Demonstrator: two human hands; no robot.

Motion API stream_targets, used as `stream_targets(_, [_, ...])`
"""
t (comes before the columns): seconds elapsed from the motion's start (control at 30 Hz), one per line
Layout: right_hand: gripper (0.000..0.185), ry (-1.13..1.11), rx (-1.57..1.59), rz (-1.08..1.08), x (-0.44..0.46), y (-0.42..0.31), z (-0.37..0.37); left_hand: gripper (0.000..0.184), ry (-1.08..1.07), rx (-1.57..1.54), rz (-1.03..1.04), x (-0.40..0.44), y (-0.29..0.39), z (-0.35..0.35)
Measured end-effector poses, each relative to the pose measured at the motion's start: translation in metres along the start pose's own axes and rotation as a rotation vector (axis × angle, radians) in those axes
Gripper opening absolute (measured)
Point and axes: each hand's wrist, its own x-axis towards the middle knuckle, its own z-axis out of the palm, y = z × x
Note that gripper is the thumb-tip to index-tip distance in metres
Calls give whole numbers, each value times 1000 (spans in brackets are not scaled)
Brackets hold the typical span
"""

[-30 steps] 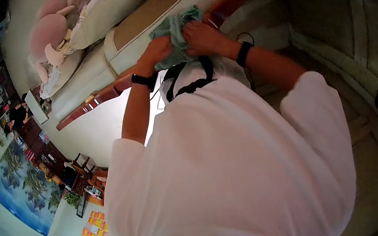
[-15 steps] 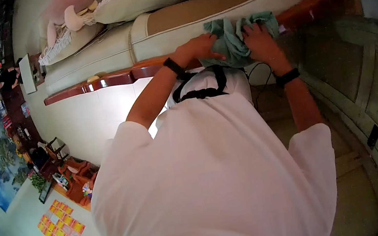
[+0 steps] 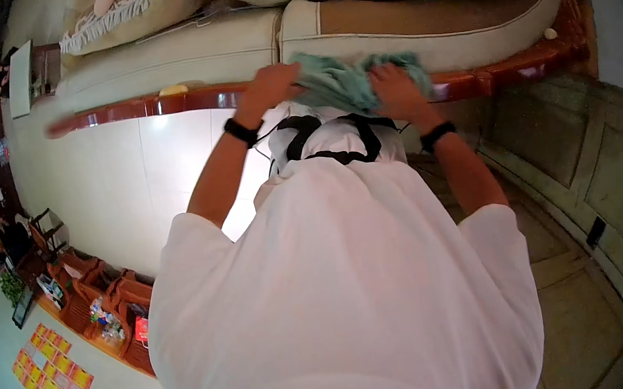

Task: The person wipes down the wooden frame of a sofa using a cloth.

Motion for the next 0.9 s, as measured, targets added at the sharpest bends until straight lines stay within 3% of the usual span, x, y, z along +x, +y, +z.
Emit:
stream_targets(0.1, [70,65,140,-256,57,-58,8,45,70,51,-168,-59,-48,-18])
stream_targets(0.17, [63,101,123,-367,94,-90,23,40,140,14,-632,-99,-76,-32])
stream_targets(0.2, [63,100,129,-377,108,-108,22,39,280,60,-615,-125,-110,-9])
stream_targets(0.23, [60,48,208,-394,120,-125,19,37,241,32,-800,-143,-106,-21])
stream_targets(0.33, [55,-49,186,-388,148,-147,25,37,332,-23,-1025,-183,-127,0])
stream_targets(0.47, [49,-109,159,-303,150,-139,31,46,606,-27,-836,-184,-122,44])
stream_targets(0.53, [46,-70,198,-295,138,-123,25,46,596,44,-782,-170,-105,54])
stream_targets(0.6, [44,-34,225,-287,121,-99,19,48,381,-94,-759,-153,-103,69])
stream_targets(0.67, [42,-3,464,-91,103,-70,16,49,341,-212,-827,-137,-83,77])
stream_targets(0.73, [44,55,479,-27,69,-41,14,51,275,-212,-752,-125,-59,71])
stream_targets(0.9, [45,290,446,91,0,0,5,58,302,138,-588,-84,18,74])
